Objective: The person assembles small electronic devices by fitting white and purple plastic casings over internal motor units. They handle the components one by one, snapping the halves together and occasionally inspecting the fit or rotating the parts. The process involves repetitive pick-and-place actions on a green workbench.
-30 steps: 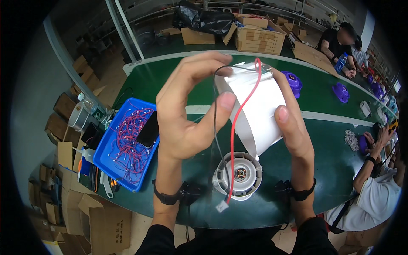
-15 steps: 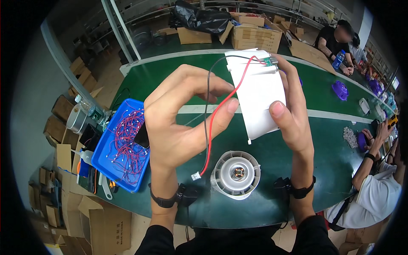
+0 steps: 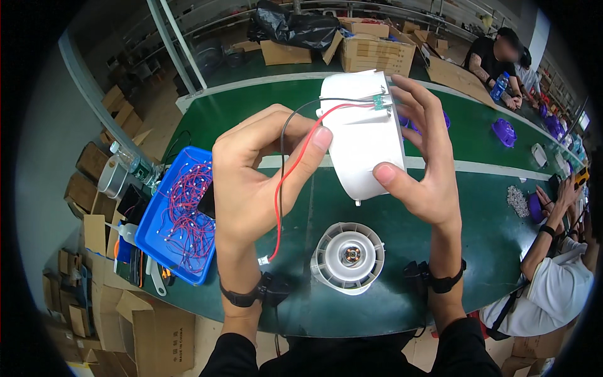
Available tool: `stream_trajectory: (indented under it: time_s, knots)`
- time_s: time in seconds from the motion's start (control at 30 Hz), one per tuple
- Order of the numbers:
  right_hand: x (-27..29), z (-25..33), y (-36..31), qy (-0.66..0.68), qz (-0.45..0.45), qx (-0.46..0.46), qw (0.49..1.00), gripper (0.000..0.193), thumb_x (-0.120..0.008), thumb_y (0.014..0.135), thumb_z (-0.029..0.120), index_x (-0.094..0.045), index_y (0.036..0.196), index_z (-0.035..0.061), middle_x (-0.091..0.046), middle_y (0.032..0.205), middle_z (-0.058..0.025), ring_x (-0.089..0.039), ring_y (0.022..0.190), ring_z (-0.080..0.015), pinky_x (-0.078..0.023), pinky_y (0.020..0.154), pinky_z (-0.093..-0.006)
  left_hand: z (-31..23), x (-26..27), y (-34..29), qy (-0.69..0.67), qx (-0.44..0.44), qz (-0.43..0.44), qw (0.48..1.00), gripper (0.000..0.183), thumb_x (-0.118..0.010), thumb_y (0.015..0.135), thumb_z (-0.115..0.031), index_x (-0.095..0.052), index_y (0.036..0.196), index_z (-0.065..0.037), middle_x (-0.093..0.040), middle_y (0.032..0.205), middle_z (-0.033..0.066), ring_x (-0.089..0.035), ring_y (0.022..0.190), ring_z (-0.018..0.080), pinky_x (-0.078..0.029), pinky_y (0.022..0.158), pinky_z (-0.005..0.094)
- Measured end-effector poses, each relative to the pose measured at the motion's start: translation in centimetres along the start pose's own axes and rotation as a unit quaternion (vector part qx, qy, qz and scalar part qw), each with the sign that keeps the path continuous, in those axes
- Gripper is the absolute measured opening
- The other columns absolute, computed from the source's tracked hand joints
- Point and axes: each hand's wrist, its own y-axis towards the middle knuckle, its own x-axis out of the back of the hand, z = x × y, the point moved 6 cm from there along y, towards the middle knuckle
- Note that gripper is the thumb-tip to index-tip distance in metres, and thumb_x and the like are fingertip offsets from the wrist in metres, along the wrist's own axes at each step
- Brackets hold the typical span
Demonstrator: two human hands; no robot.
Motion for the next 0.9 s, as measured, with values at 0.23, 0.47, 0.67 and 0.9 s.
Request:
stream_trajectory:
  time_s: [0.23, 0.47, 0.67, 0.9]
  knots:
    - [0.3, -0.4, 0.1, -0.015, -0.023, -0.015, 1.000, 0.092, -0.085, 0.073, 0.041, -0.045, 0.146, 0.0013, -0.060, 0.136, -0.0212, -0.060, 0.122, -0.0329, -0.050, 0.100, -0.0474, 1.9, 0.1, 0.5, 0.120, 0.029, 0.002, 0.992, 0.014, -0.071, 0.093, -0.008, -0.068, 0.093, 0.005, -0.065, 0.081, 0.0100, -0.063, 0.073, 0.0164, -0.052, 0.068, 0.0304]
    - [0.4, -0.9, 0.1, -0.012, -0.034, -0.047, 0.998, 0.085, -0.083, 0.077, 0.039, -0.047, 0.144, -0.0001, -0.060, 0.135, -0.0217, -0.061, 0.121, -0.0324, -0.049, 0.101, -0.0465, 2.8, -1.1, 0.2, 0.004, -0.030, 0.086, 0.996, 0.067, -0.078, 0.089, -0.023, -0.048, 0.144, 0.000, -0.058, 0.138, 0.0226, -0.056, 0.132, 0.0358, -0.046, 0.108, 0.0422]
    - [-0.7, -0.7, -0.3, 0.000, -0.006, -0.047, 0.999, 0.082, -0.083, 0.079, 0.038, -0.048, 0.143, 0.0007, -0.060, 0.134, -0.0222, -0.060, 0.124, -0.0342, -0.047, 0.103, -0.0468, 2.1, -2.6, 0.2, 0.081, -0.079, 0.154, 0.982, 0.089, -0.083, 0.081, -0.029, -0.038, 0.150, 0.004, -0.048, 0.151, 0.0223, -0.049, 0.140, 0.0366, -0.036, 0.117, 0.0465]
    - [-1.1, -0.5, -0.4, -0.002, 0.060, 0.006, 0.998, 0.105, -0.091, 0.070, 0.039, -0.037, 0.153, 0.0052, -0.050, 0.148, -0.0187, -0.053, 0.134, -0.0361, -0.044, 0.109, -0.0492, 2.5, -1.3, 0.6, -0.062, -0.005, 0.042, 0.997, 0.047, -0.068, 0.096, -0.014, -0.053, 0.136, 0.004, -0.068, 0.122, 0.0207, -0.066, 0.116, 0.0300, -0.048, 0.105, 0.0406]
